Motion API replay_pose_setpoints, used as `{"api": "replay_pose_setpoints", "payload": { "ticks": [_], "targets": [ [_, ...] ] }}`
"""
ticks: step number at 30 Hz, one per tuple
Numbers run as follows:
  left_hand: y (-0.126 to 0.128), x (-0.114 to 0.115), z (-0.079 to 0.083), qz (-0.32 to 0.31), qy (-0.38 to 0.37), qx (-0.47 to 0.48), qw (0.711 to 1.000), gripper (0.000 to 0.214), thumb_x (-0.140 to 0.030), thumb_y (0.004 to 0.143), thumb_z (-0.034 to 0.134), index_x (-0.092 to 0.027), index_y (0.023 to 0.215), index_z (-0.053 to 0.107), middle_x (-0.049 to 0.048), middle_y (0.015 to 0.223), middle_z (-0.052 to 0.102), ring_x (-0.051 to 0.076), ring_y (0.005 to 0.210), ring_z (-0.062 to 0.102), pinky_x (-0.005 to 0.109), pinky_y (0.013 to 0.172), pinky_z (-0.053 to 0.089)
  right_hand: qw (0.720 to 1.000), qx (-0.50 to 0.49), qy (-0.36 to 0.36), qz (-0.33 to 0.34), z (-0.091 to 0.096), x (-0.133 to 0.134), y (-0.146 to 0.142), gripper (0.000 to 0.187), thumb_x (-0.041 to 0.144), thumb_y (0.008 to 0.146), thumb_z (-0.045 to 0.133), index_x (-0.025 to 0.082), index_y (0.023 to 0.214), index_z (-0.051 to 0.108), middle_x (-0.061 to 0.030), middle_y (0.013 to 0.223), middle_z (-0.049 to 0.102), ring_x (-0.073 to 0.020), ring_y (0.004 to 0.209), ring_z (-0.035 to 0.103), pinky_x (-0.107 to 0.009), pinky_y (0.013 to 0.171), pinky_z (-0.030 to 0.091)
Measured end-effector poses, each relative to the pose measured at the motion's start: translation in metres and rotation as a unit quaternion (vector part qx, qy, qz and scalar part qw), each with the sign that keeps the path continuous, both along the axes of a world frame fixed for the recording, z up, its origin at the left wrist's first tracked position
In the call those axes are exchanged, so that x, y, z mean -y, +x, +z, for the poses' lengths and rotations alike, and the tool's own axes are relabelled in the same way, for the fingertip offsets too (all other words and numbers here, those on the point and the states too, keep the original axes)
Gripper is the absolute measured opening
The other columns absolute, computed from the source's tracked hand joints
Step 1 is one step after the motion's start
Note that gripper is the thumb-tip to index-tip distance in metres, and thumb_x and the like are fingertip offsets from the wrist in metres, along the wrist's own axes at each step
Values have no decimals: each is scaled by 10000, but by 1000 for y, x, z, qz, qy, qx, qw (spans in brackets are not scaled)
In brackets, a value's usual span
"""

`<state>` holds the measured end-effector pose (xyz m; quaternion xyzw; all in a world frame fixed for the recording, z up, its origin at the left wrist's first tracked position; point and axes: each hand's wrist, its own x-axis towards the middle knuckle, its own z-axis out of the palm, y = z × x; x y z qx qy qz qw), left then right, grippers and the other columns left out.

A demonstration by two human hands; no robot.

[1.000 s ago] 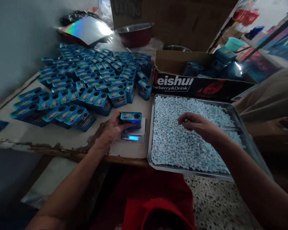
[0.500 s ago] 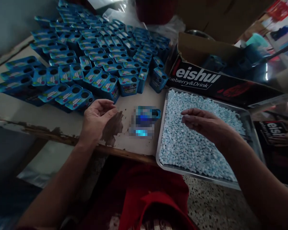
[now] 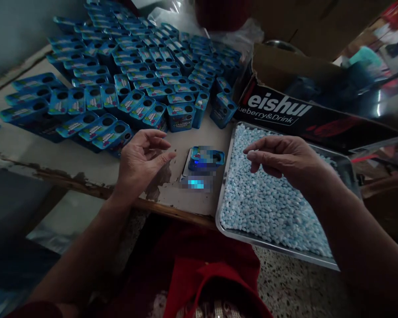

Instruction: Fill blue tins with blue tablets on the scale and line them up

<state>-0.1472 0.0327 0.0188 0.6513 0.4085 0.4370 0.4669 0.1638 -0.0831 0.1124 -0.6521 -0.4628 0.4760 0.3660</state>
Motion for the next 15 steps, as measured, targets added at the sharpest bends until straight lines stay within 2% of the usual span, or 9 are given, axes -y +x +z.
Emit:
{"api": "replay_pose_setpoints", "payload": {
  "ticks": [4,9,15],
  "targets": [
    [4,3,1,-20,14,-16,1000,620,-296,725,942,-238,1280,673,49,1069,730,246,1097,725,424,1042,601,999,34,24,3,7,8,3,312,498,822,920,232,963,840,-40,675,717,-99,487,458,-280,416,276],
    [9,10,-6,-26,-31,-29,999,760,-323,668,953,-234,1338,606,92,1218,699,285,1203,680,483,1096,548,998,57,32,13,12,25,10,304,487,888,856,221,1033,840,-51,769,746,-112,554,510,-276,470,352],
    [22,22,-12,-55,-47,-41,997,785,-328,682,941,-226,1370,576,120,1295,688,284,1228,658,468,1088,535,992,103,52,42,15,27,-3,267,476,883,840,221,962,842,-47,682,724,-121,516,488,-278,451,313]
  ]
}}
